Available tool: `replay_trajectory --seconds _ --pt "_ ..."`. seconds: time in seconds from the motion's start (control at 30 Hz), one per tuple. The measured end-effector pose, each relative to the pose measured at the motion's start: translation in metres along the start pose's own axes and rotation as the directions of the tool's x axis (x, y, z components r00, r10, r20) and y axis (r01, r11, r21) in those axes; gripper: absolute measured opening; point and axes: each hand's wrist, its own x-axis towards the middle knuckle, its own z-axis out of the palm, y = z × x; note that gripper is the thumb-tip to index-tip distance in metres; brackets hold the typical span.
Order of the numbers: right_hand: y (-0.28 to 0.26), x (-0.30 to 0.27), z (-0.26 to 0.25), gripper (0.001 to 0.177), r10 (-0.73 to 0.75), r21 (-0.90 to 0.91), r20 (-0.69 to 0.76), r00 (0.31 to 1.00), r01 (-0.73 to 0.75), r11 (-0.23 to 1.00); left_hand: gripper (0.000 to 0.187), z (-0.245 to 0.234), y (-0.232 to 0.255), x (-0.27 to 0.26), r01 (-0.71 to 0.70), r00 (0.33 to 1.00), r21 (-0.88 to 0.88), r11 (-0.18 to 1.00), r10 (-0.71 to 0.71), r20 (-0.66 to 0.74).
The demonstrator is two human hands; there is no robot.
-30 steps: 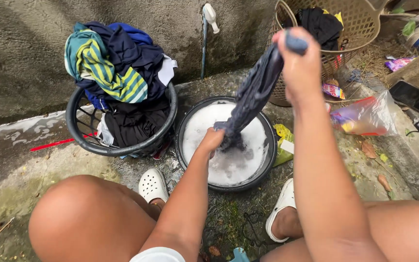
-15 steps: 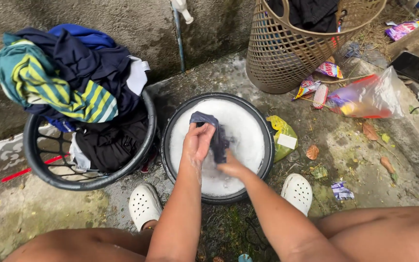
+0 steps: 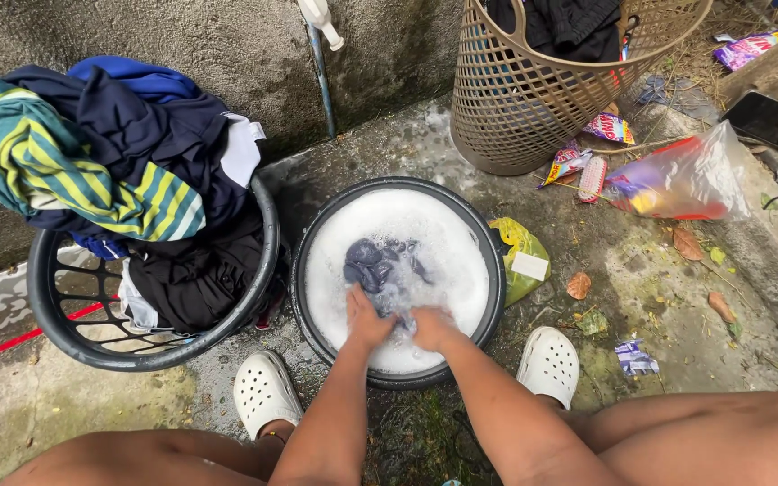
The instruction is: The person hand washes clothes by taking them from a basket, submerging and scrubbing them in a basin of soapy water, rubbing a bar of soap onto the fabric, and wringing them out.
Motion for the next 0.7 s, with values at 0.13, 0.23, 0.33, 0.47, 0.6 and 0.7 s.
replay_trajectory --seconds 0.13,0.23,0.33,0.47,0.6,0.7 --pt "0.040 0.049 0.017 0.028 -0.001 0.494 -0.086 0.996 0.044 0.868 0.119 -0.007 0.010 -0.030 -0.016 0.998 0.109 0.994 0.009 0.070" --pt "0.035 0.059 -0.016 0.014 -0.051 0.613 -0.194 0.980 0.162 0.773 0.098 -0.021 0.027 -0.041 -0.150 0.989 0.224 0.963 0.148 0.023" --pt "0.008 0.028 -0.069 0.011 -0.162 0.599 -0.348 0.924 0.352 0.719 0.082 -0.021 0.035 -0.037 -0.345 0.932 0.157 0.925 0.358 -0.063" --pt "-0.023 -0.032 -0.134 0.016 -0.232 0.373 -0.517 0.824 0.461 0.805 0.045 -0.036 0.062 -0.032 -0.559 0.820 -0.096 0.823 0.533 -0.207" --pt "-0.018 -0.076 -0.190 0.017 -0.339 0.087 -0.614 0.713 0.488 0.869 0.027 -0.070 0.070 -0.022 -0.659 0.705 -0.082 0.747 0.577 -0.413" --pt "-0.011 -0.123 -0.225 0.016 -0.287 0.128 -0.681 0.673 0.497 0.858 0.032 -0.108 0.083 -0.042 -0.490 0.834 -0.149 0.859 0.413 -0.367"
